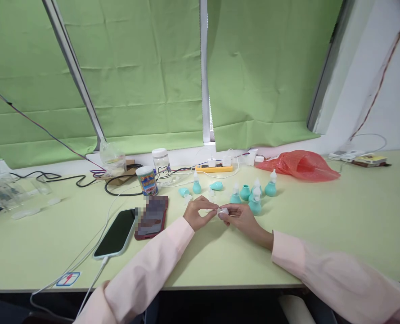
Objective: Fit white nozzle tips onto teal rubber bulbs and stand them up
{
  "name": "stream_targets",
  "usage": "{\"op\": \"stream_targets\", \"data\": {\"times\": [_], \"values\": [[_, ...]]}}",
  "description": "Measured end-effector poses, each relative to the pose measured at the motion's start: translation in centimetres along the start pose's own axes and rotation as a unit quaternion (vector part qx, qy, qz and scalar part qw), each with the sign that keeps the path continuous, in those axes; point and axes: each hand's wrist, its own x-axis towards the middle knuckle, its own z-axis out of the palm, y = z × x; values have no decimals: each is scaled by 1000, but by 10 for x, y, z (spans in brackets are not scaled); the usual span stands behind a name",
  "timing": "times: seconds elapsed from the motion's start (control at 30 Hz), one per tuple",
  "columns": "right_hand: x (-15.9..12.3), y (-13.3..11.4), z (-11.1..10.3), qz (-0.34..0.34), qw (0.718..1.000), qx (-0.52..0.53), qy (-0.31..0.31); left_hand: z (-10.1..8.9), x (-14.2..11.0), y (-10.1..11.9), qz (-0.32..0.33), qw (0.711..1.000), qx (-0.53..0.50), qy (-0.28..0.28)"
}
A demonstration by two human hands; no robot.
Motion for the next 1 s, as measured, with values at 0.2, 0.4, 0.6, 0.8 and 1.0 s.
{"op": "stream_targets", "data": {"times": [0.2, 0.4, 0.6, 0.8, 1.0], "values": [[-1, -1, 0, 1, 1000, 8, 3, 2, 1, -1, -50, 995, -85, -1], [-1, 0, -1, -7, 1000, 17, 6, 5, -2, -2, -74, 991, -110, -2], [-2, -4, 0, -12, 1000, 20, 8, 6, -2, 3, 33, 999, -11, 28], [-1, -6, -1, -30, 999, 33, 12, 8, -3, 6, 157, 986, 32, 51], [4, -3, -3, -11, 998, 54, 21, 11, -9, -1, 158, 985, 63, 30]]}}
